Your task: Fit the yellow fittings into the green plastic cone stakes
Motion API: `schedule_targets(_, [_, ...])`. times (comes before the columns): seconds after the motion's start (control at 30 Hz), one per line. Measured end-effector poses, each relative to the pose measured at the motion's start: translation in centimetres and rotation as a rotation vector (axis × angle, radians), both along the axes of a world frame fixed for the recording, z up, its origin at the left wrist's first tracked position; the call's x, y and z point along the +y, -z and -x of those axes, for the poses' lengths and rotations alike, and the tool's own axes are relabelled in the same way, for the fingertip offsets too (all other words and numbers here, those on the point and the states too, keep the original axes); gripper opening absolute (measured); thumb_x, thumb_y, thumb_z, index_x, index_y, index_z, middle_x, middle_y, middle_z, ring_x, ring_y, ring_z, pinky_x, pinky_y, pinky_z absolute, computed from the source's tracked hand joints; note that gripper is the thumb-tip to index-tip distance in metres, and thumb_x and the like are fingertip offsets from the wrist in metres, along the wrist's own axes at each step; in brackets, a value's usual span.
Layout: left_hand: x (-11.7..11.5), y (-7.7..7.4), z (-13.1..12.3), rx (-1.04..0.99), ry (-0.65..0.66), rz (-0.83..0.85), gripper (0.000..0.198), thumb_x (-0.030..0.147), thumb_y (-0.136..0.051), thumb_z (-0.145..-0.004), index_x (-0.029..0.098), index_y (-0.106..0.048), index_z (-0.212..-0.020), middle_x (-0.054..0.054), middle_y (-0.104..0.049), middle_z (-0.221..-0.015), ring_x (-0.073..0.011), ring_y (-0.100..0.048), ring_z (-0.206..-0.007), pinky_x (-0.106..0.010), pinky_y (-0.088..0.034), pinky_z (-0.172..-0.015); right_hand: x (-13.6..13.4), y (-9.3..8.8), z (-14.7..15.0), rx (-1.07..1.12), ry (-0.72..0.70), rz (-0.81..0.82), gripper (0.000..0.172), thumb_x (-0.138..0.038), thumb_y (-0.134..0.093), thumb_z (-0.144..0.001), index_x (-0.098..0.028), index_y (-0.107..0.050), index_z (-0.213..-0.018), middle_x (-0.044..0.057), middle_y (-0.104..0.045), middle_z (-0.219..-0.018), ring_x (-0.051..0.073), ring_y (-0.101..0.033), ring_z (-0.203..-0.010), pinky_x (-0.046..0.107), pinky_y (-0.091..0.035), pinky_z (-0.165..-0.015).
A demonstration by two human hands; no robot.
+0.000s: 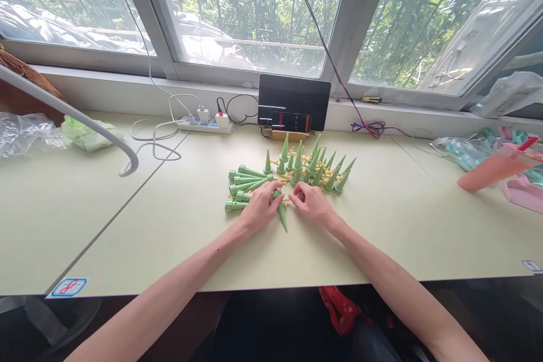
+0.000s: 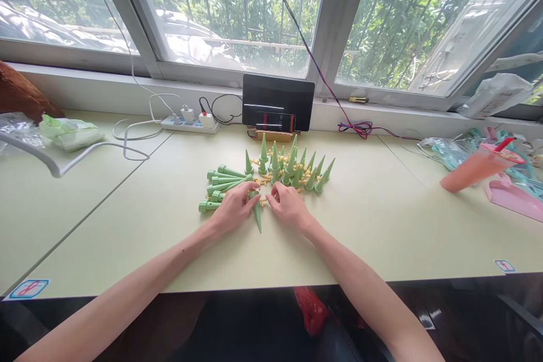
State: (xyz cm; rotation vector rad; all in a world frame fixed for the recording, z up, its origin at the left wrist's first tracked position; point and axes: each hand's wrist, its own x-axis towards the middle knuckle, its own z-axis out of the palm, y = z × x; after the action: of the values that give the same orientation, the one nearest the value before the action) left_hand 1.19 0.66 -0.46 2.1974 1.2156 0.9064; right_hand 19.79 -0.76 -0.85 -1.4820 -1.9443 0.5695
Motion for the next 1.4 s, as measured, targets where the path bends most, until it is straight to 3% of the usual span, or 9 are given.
schedule_targets(0.37, [0.1, 0.0, 0.1, -0.025, 0.002, -0.03, 0.015, 0.02, -0.049, -0.091, 0.019, -0.059, -0.102, -0.005, -0.065, -0.097, -0.0167, -0.058, -0.07, -0.032, -0.048, -0.072, -0.2, -0.1, 0.5, 0.09, -0.017, -0.07, 0.018, -0.033, -0.046, -0.091, -0.02, -0.054, -0.082, -0.004, -0.05, -0.058, 0.012, -0.045, -0.052, 0.025, -0.034, -0.053])
schedule_targets(0.83, [0.0, -0.4, 0.1, -0.126, -0.052, -0.057, 0.013, 0.024, -0.048, -0.092, 0.02, -0.059, -0.099, -0.004, -0.063, -0.098, -0.0114, -0.051, -0.059, -0.027, -0.047, -0.061, -0.5, -0.9, 0.8, 0.357, -0.013, 0.015, 0.021, -0.04, -0.051, -0.09, -0.02, -0.055, -0.086, 0.003, -0.066, -0.078, 0.014, -0.058, -0.051, 0.028, -0.047, -0.054])
schedule_targets(1.13, [0.0, -0.5, 0.0, -0.168, -0.045, -0.005, 0.015, 0.025, -0.048, -0.092, 0.019, -0.059, -0.1, -0.005, -0.063, -0.098, -0.011, -0.053, -0.057, -0.028, -0.047, -0.06, -0.7, -1.2, 0.8, 0.385, -0.023, 0.033, 0.028, -0.045, -0.047, -0.093, -0.02, -0.057, -0.089, 0.004, -0.066, -0.078, 0.014, -0.059, -0.049, 0.026, -0.045, -0.048])
schedule_targets(1.4, [-0.1, -0.5, 0.1, -0.182, -0.036, 0.009, 0.015, 0.025, -0.048, -0.092, 0.019, -0.058, -0.099, -0.004, -0.063, -0.096, -0.0115, -0.054, -0.059, -0.027, -0.047, -0.06, -0.7, -1.3, 0.7, 0.395, 0.004, -0.025, 0.029, -0.047, -0.048, -0.093, -0.02, -0.058, -0.088, 0.003, -0.064, -0.081, 0.013, -0.058, -0.052, 0.026, -0.047, -0.052])
